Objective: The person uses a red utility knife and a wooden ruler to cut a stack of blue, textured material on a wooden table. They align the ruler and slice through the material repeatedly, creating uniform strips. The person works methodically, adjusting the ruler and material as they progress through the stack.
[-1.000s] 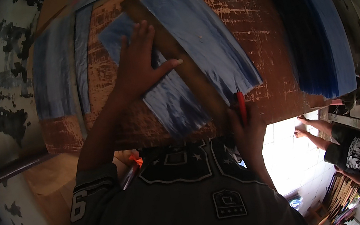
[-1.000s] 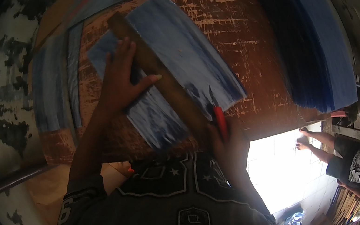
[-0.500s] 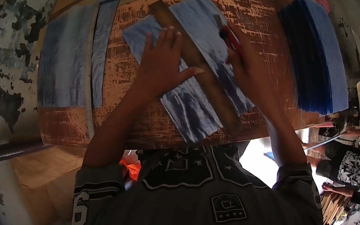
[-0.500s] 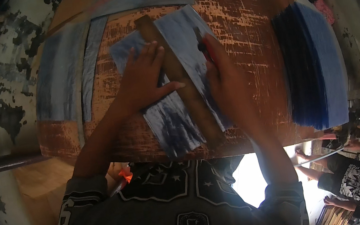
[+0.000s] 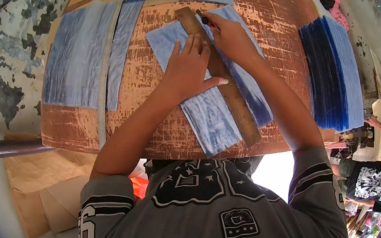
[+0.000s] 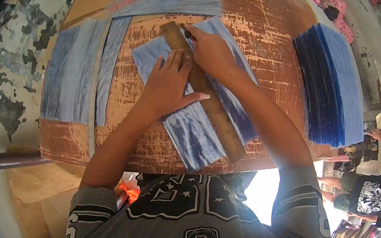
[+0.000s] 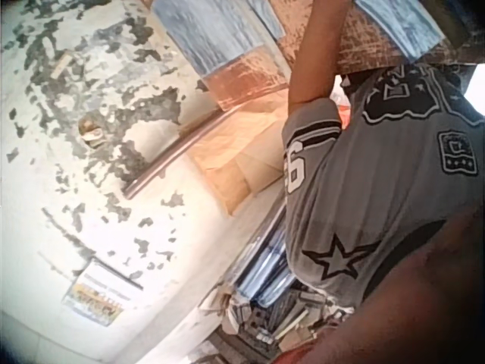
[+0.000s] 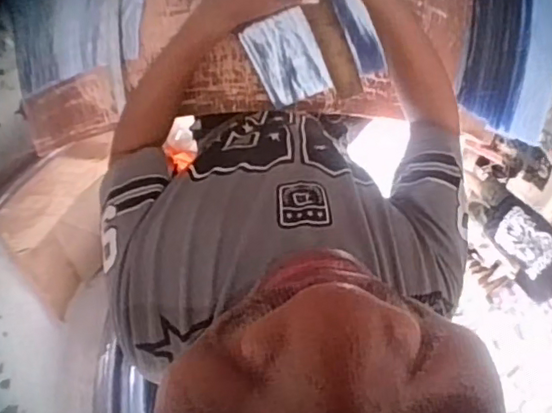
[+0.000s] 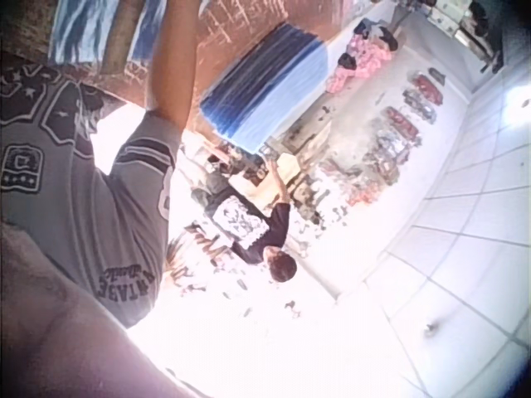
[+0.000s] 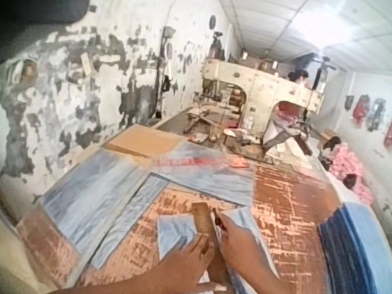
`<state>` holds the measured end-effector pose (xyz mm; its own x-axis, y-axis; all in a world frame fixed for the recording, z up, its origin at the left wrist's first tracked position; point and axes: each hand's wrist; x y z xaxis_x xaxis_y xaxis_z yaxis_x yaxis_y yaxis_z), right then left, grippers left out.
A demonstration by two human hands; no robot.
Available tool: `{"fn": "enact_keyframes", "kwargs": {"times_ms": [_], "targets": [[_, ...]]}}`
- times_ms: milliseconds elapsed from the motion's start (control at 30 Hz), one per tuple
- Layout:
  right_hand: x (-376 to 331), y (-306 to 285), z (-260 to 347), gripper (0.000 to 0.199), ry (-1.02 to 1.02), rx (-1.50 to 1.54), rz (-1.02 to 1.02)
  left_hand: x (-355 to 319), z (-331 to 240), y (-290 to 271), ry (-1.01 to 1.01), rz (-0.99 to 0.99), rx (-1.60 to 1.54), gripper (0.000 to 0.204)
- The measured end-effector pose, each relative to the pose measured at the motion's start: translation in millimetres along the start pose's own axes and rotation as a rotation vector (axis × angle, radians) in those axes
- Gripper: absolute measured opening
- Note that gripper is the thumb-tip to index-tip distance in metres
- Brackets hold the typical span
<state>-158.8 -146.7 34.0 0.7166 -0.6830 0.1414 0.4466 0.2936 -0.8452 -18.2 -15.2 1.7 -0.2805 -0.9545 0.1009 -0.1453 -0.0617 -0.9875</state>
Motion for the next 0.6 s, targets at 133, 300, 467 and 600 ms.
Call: {"fn": "enact_keyframes", "kwargs": {"times_ms": [133, 300, 467, 600], "targets": [[3.1, 2.3, 1.9, 0.04, 0.032, -0.038, 0.031, 2.5, -0.8, -1.2, -0.002, 0.026, -0.01, 0.11], [2.7, -3.1, 11.8, 0.045, 0.045, -0.112, 0.081, 3.4, -1.2, -3.3, -0.008, 0.036, -0.002, 0.11], [-0.1, -6.7, 14.2, 0.048, 0.077, -0.15, 0.126, 4.2, -1.6, -6.9, -0.016, 0.081, 0.003, 0.111], [-16.8, -13.8, 27.4, 0.042, 0.14, -0.115, 0.175, 4.9, -0.9, -8.9, -0.009, 0.098, 0.017, 0.111]]}}
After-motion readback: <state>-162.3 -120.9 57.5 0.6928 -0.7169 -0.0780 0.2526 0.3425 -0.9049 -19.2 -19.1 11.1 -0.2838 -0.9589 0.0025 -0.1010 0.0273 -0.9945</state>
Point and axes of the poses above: each hand's wrist, its own x-axis towards the middle knuckle, its own y-axis out of the palm, z = x × y, and after that the axes turned 14 degrees about z, right-handed
